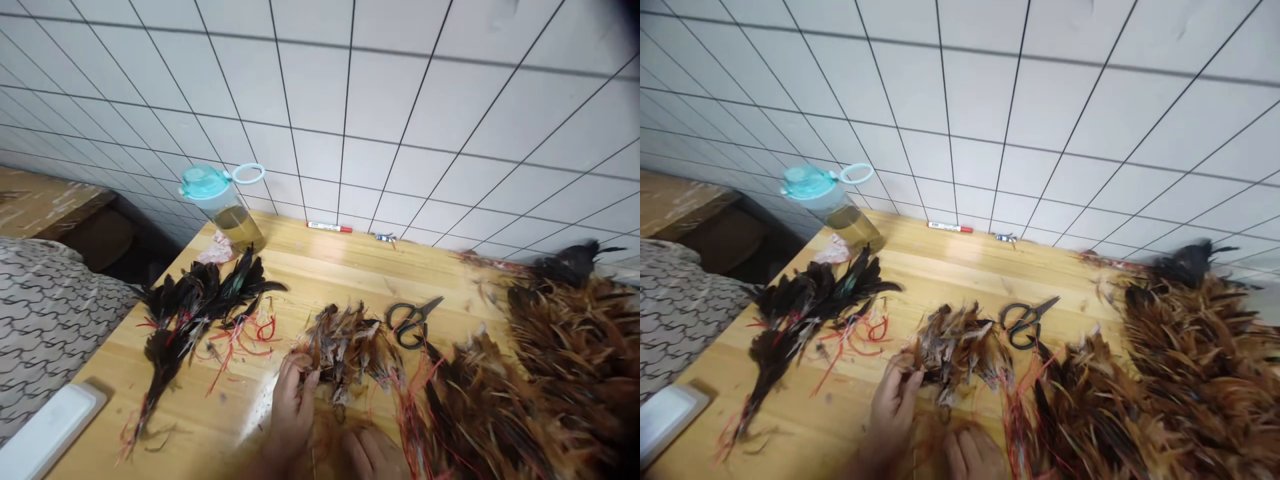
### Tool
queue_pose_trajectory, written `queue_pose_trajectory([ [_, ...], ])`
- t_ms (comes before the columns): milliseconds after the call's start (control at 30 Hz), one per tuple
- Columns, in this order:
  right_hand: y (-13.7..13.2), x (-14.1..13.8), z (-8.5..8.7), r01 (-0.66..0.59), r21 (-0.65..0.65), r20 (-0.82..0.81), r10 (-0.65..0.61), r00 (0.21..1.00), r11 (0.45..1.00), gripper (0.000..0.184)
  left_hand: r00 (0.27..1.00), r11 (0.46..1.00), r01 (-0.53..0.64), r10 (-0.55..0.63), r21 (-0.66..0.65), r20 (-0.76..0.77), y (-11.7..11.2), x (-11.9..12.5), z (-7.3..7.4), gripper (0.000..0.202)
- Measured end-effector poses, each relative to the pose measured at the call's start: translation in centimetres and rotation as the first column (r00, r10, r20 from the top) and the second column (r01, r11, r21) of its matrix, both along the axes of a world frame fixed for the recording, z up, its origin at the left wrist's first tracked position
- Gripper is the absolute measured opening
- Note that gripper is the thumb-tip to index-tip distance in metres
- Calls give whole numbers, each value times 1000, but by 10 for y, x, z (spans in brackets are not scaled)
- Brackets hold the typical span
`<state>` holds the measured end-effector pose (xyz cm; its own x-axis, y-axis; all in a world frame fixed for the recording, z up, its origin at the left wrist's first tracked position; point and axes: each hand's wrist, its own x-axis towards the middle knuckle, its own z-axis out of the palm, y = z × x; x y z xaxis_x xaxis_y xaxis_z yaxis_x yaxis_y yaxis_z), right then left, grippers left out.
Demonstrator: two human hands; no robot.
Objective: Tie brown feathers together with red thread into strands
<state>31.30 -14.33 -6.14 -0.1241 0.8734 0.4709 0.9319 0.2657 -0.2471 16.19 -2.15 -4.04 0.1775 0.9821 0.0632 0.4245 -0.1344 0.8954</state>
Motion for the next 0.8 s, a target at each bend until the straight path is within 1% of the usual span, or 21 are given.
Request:
queue_pose_trajectory([
  [33,1,0,3,-32,27,16,31,999,999,27,1000,1000,-2,2,-3,0,1,1,1,14],
  [67,2,-1,6,-34,22,10,34,999,999,29,1000,1000,-7,7,-19,-12,2,3,3,14],
  [133,4,-3,12,-24,-12,-16,23,1000,1000,28,1000,999,-7,6,-38,-31,6,4,4,16],
  [167,4,-4,14,-13,-60,-16,12,1000,998,26,999,999,-10,8,-48,-35,7,4,5,17],
  [233,5,-7,18,-4,-109,-11,3,1000,994,24,1000,997,1,-3,-74,-29,11,4,6,20],
  [300,6,-8,21,23,-125,-18,-26,999,992,23,1000,994,-5,4,-114,-13,13,4,10,25],
  [333,6,-8,24,28,-133,-46,-34,998,991,22,1000,992,-16,15,-125,-15,13,5,15,27],
  [367,7,-9,29,32,-154,-84,-46,995,988,21,1000,992,-12,9,-128,-18,10,5,21,28],
  [433,7,-10,43,60,-195,-201,-100,975,979,25,999,990,42,-45,-132,-20,1,4,40,29],
  [467,7,-11,52,70,-240,-267,-136,954,968,27,996,987,85,-88,-135,-18,-6,3,51,28],
  [533,4,-14,75,57,-326,-388,-188,902,944,26,985,973,170,-172,-157,-1,-23,0,74,24],
  [633,0,-18,109,-11,-405,-510,-215,833,914,27,968,944,249,-244,-215,49,-44,-7,105,22],
  [667,-2,-20,119,-30,-412,-539,-218,814,911,25,962,933,271,-261,-238,73,-50,-10,113,22],
  [733,-4,-23,137,-75,-448,-599,-237,765,891,27,949,908,312,-285,-278,132,-58,-17,126,24],
  [800,-7,-27,153,-127,-489,-680,-286,675,863,30,937,888,339,-289,-309,197,-64,-24,136,25],
])
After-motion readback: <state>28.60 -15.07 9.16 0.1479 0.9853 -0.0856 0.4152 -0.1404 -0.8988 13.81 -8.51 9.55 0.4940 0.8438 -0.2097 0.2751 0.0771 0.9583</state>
